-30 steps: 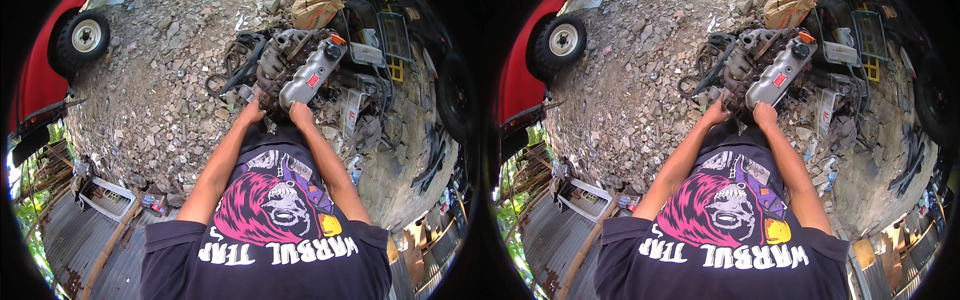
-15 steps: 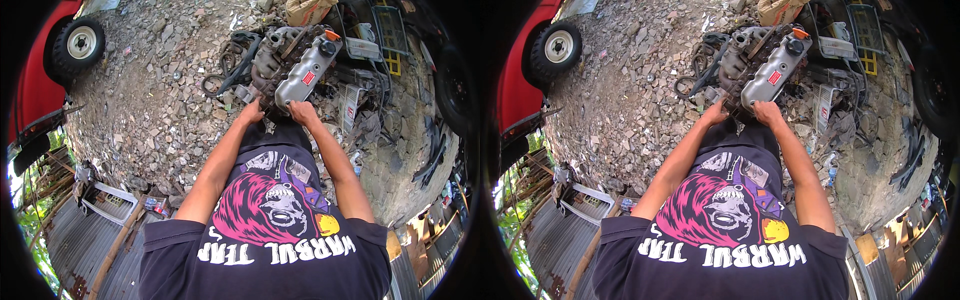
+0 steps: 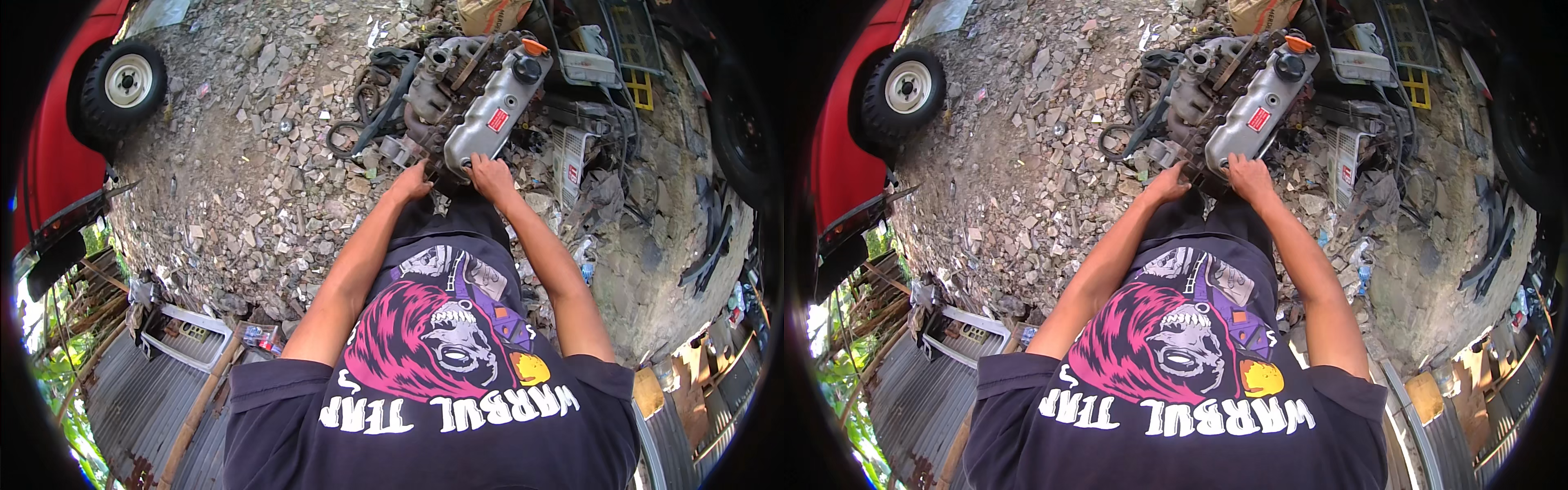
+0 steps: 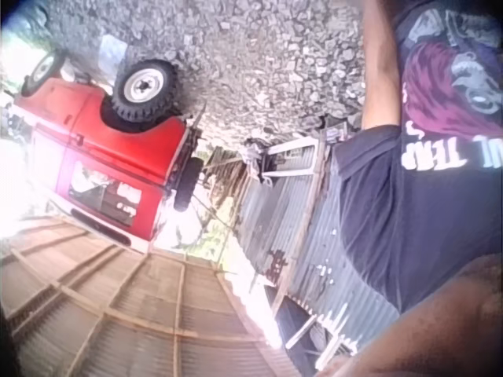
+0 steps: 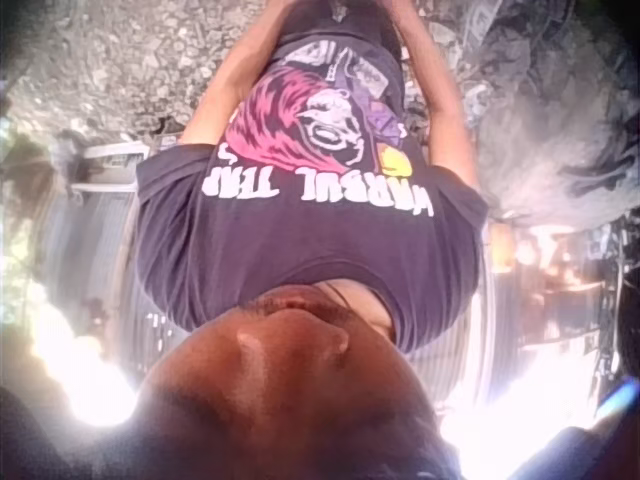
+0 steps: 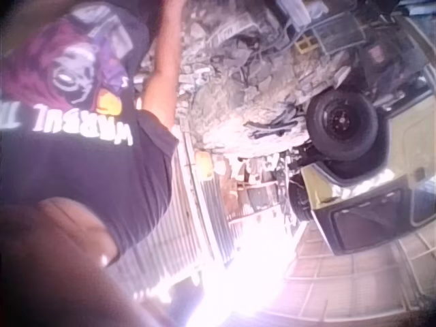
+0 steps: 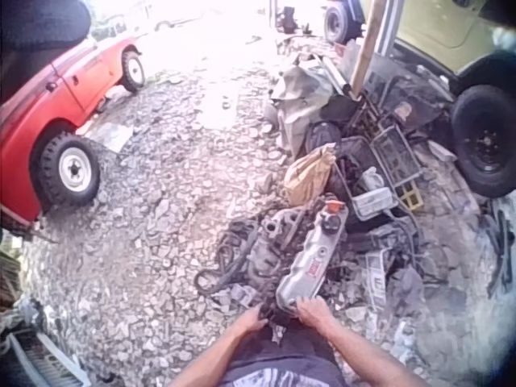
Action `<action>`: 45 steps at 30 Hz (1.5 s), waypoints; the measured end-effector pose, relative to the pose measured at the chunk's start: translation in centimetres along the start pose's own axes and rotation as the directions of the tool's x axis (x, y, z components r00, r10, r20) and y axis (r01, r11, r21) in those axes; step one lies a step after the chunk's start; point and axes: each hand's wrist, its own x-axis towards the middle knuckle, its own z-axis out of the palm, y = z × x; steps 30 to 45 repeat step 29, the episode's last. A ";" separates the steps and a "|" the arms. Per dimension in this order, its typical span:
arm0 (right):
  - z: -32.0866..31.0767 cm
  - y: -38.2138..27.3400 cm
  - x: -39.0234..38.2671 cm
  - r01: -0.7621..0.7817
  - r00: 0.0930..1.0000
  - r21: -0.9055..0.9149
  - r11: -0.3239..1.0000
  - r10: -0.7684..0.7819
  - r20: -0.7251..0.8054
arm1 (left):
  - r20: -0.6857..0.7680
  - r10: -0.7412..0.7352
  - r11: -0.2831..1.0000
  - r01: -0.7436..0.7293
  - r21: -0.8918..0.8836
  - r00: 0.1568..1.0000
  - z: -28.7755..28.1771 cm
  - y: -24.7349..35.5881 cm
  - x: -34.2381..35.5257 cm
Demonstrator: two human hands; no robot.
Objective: The person cleans a valve cover with liquid from a bottle and a brush tool, wipes the part with a cloth, and then places it onto an engine block and fits it into place by hand.
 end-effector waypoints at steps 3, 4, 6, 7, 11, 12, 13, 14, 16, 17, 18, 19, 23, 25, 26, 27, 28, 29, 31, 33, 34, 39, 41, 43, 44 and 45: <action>-0.7 1.4 0.7 0.257 0.964 -0.162 0.953 -0.243 0.104 | -0.034 -0.006 1.000 0.007 0.011 0.999 -0.4 -0.5 -0.9; -0.6 1.8 1.1 0.339 0.939 -0.201 0.919 -0.318 0.129 | -0.052 -0.009 1.000 0.010 0.019 0.999 -0.6 -1.0 -1.2; -0.4 1.8 1.4 0.368 0.926 -0.179 0.912 -0.343 0.154 | -0.069 -0.041 0.999 0.040 -0.019 0.997 -0.7 -3.2 -1.9; -0.2 1.9 1.5 0.380 0.920 -0.168 0.910 -0.353 0.168 | -0.074 -0.055 0.998 0.053 -0.038 0.996 -0.9 -3.4 -2.3; 0.7 2.1 1.2 0.330 0.941 -0.158 0.931 -0.311 0.131 | -0.002 -0.131 0.991 0.131 -0.027 0.991 -1.6 -3.2 -3.5; 1.2 1.9 1.0 0.291 0.956 -0.127 0.948 -0.282 0.086 | 0.008 -0.137 0.990 0.137 -0.022 0.991 -1.7 -2.9 -3.7; 1.3 1.5 0.8 0.259 0.966 -0.095 0.961 -0.256 0.041 | 0.014 -0.143 0.989 0.144 -0.021 0.990 -1.7 -2.8 -3.9; 1.6 1.0 0.8 0.172 0.985 -0.075 0.982 -0.171 0.017 | -0.008 -0.124 0.992 0.124 -0.007 0.992 -1.4 -3.4 -3.6; 2.6 -0.6 0.9 -0.007 1.000 -0.029 1.000 0.007 -0.020 | -0.044 -0.081 0.996 0.082 0.020 0.996 -0.4 -4.7 -2.5; 3.0 -1.3 1.0 -0.099 0.995 -0.039 0.994 0.098 -0.033 | -0.037 -0.069 0.997 0.070 0.017 0.997 -0.3 -4.4 -2.1; 3.1 -1.6 0.9 -0.135 0.990 -0.045 0.990 0.133 -0.036 | -0.031 -0.057 0.998 0.057 0.013 0.998 -0.1 -4.0 -1.7; 3.1 -2.0 1.0 -0.168 0.985 -0.046 0.985 0.166 -0.041 | -0.027 -0.048 0.999 0.049 0.012 0.998 -0.2 -3.5 -1.5; 1.6 -1.5 0.4 -0.130 0.991 -0.001 0.991 0.130 0.038 | 0.001 -0.024 1.000 0.024 -0.002 1.000 -0.1 -0.8 -0.8; 0.4 -1.0 0.5 -0.058 0.995 0.013 0.998 0.057 0.084 | -0.005 -0.012 0.999 0.012 -0.042 1.000 -0.3 -0.1 -0.6; -0.5 -0.9 0.7 -0.019 0.991 0.007 1.000 0.018 0.130 | 0.000 -0.020 0.999 0.020 -0.042 1.000 -0.3 -0.1 -0.6; -0.8 -0.8 1.0 0.022 0.984 0.003 1.000 -0.022 0.176 | 0.005 -0.029 0.999 0.029 -0.043 1.000 -0.4 -0.1 -0.6; -0.7 -0.6 1.0 0.025 0.983 -0.012 1.000 -0.023 0.184 | 0.011 -0.032 0.999 0.032 -0.041 0.999 -0.5 0.0 -0.4; -0.5 -0.6 1.1 0.030 0.981 -0.026 0.999 -0.024 0.193 | 0.009 -0.032 0.999 0.033 -0.044 0.999 -0.5 0.1 -0.3; -0.5 -0.6 1.1 0.030 0.981 -0.026 0.999 -0.024 0.193 | 0.009 -0.032 0.999 0.033 -0.044 0.999 -0.5 0.1 -0.3; -0.5 -0.6 1.1 0.030 0.981 -0.026 0.999 -0.024 0.193 | 0.009 -0.032 0.999 0.033 -0.044 0.999 -0.5 0.1 -0.3; -0.5 -0.6 1.1 0.030 0.981 -0.026 0.999 -0.024 0.193 | 0.009 -0.032 0.999 0.033 -0.044 0.999 -0.5 0.1 -0.3; -0.5 -0.6 1.1 0.030 0.981 -0.026 0.999 -0.024 0.193 | 0.009 -0.032 0.999 0.033 -0.044 0.999 -0.5 0.1 -0.3; -0.5 -0.6 1.1 0.030 0.981 -0.026 0.999 -0.024 0.193 | 0.009 -0.032 0.999 0.033 -0.044 0.999 -0.5 0.1 -0.3; -0.5 -0.6 1.1 0.030 0.981 -0.026 0.999 -0.024 0.193 | 0.009 -0.032 0.999 0.033 -0.044 0.999 -0.5 0.1 -0.3; -0.5 -0.6 1.1 0.030 0.981 -0.026 0.999 -0.024 0.193 | 0.009 -0.032 0.999 0.033 -0.044 0.999 -0.5 0.1 -0.3; -0.5 -0.6 1.1 0.030 0.981 -0.026 0.999 -0.024 0.193 | 0.009 -0.032 0.999 0.033 -0.044 0.999 -0.5 0.1 -0.3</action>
